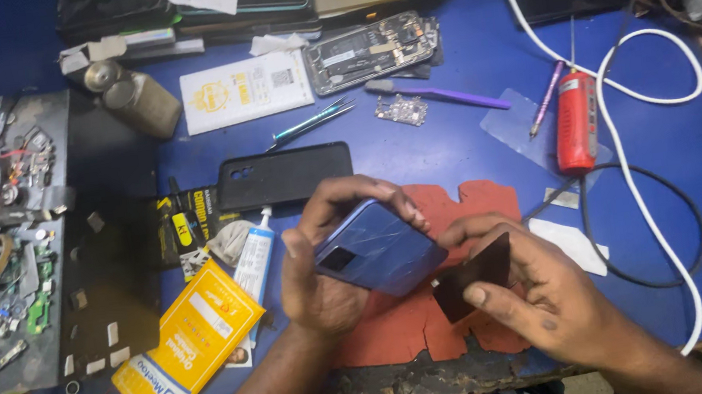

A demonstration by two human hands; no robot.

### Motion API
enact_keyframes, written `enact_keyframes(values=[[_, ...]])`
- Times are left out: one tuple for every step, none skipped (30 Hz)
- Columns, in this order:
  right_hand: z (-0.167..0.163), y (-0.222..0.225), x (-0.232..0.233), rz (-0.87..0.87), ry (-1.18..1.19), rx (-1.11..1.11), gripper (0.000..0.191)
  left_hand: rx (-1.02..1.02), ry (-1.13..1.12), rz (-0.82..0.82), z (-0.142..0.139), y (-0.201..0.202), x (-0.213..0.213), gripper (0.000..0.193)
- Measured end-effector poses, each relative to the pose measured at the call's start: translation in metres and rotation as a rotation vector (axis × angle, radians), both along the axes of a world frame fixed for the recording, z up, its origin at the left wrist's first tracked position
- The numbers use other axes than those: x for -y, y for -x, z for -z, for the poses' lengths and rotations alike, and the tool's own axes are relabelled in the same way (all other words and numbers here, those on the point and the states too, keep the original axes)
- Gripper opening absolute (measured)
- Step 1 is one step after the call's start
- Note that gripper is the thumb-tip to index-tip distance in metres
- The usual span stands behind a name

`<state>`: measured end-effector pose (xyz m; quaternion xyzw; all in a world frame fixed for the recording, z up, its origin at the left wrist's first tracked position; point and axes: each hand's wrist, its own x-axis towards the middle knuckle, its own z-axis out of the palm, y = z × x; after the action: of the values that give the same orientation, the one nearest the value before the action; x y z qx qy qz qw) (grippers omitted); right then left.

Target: The person handles a smartphone with a cracked screen, connects a charging cable, and then removes the back cover to access internal components. They manipulate the phone and its parts on a cluttered workbench.

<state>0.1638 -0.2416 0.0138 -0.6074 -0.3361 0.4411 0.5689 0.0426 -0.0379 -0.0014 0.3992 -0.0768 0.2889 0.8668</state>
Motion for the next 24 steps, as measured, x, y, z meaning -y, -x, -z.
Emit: enact_keyframes(values=[[-0.0006, -0.0007, -0.0005, 0.013, 0.024, 0.045, 0.045, -0.002, 0.002, -0.002, -0.0009, 0.0013, -0.0003, 0.074], [-0.0012, -0.0010, -0.0011, 0.026, 0.047, 0.088, 0.047, -0.002, 0.000, -0.004, -0.0014, 0.0016, -0.0006, 0.074], [-0.0016, -0.0009, -0.0018, 0.007, 0.029, 0.178, 0.041, -0.002, -0.002, -0.005, -0.0020, 0.0022, -0.0009, 0.074], [-0.0018, -0.0006, -0.0027, -0.012, 0.012, 0.267, 0.035, 0.001, -0.006, -0.005, -0.0023, 0.0021, -0.0010, 0.074], [-0.0022, -0.0002, -0.0031, -0.033, -0.003, 0.355, 0.030, -0.004, -0.013, -0.008, -0.0027, 0.0029, -0.0004, 0.074], [-0.0026, 0.0001, -0.0033, -0.027, 0.004, 0.339, 0.032, -0.009, -0.021, -0.010, -0.0029, 0.0035, 0.0000, 0.074], [-0.0028, 0.0004, -0.0038, -0.021, 0.009, 0.324, 0.034, -0.019, -0.035, -0.015, -0.0034, 0.0048, 0.0002, 0.075], [-0.0031, 0.0008, -0.0042, -0.015, 0.014, 0.309, 0.037, -0.025, -0.045, -0.020, -0.0035, 0.0051, 0.0001, 0.075], [-0.0034, 0.0013, -0.0044, -0.016, 0.007, 0.305, 0.035, -0.031, -0.056, -0.026, -0.0037, 0.0056, 0.0000, 0.075], [-0.0037, 0.0019, -0.0050, -0.018, -0.001, 0.302, 0.033, -0.031, -0.061, -0.033, -0.0038, 0.0056, -0.0003, 0.075], [-0.0042, 0.0023, -0.0055, -0.020, -0.008, 0.298, 0.031, -0.036, -0.064, -0.036, -0.0039, 0.0060, -0.0007, 0.075], [-0.0051, 0.0027, -0.0056, -0.021, 0.000, 0.309, 0.034, -0.040, -0.067, -0.040, -0.0040, 0.0063, -0.0010, 0.076], [-0.0061, 0.0030, -0.0058, -0.022, 0.009, 0.320, 0.038, -0.048, -0.067, -0.038, -0.0042, 0.0071, -0.0017, 0.076], [-0.0069, 0.0030, -0.0063, -0.022, 0.016, 0.332, 0.041, -0.052, -0.066, -0.035, -0.0042, 0.0072, -0.0019, 0.076], [-0.0076, 0.0028, -0.0067, -0.021, 0.028, 0.282, 0.041, -0.056, -0.064, -0.032, -0.0042, 0.0074, -0.0022, 0.076], [-0.0082, 0.0024, -0.0072, -0.020, 0.040, 0.233, 0.041, -0.058, -0.059, -0.027, -0.0040, 0.0074, -0.0021, 0.077], [-0.0084, 0.0022, -0.0076, -0.019, 0.051, 0.183, 0.041, -0.063, -0.060, -0.023, -0.0039, 0.0078, -0.0020, 0.077], [-0.0082, 0.0011, -0.0081, -0.035, 0.035, 0.212, 0.038, -0.069, -0.060, -0.019, -0.0038, 0.0082, -0.0018, 0.077], [-0.0077, -0.0009, -0.0087, -0.050, 0.020, 0.241, 0.037, -0.077, -0.066, -0.014, -0.0037, 0.0090, -0.0017, 0.078], [-0.0068, -0.0022, -0.0089, -0.065, 0.005, 0.271, 0.035, -0.085, -0.072, -0.009, -0.0035, 0.0093, -0.0014, 0.078], [-0.0054, -0.0027, -0.0089, -0.068, -0.007, 0.240, 0.033, -0.080, -0.066, -0.002, -0.0032, 0.0092, -0.0009, 0.078], [-0.0035, -0.0030, -0.0091, -0.071, -0.019, 0.210, 0.032, -0.075, -0.061, 0.004, -0.0030, 0.0089, -0.0005, 0.078], [-0.0017, -0.0028, -0.0087, -0.075, -0.031, 0.178, 0.031, -0.072, -0.055, 0.009, -0.0029, 0.0090, 0.0001, 0.078], [0.0001, -0.0029, -0.0076, -0.076, -0.031, 0.172, 0.031, -0.067, -0.055, 0.013, -0.0030, 0.0094, 0.0008, 0.078]])
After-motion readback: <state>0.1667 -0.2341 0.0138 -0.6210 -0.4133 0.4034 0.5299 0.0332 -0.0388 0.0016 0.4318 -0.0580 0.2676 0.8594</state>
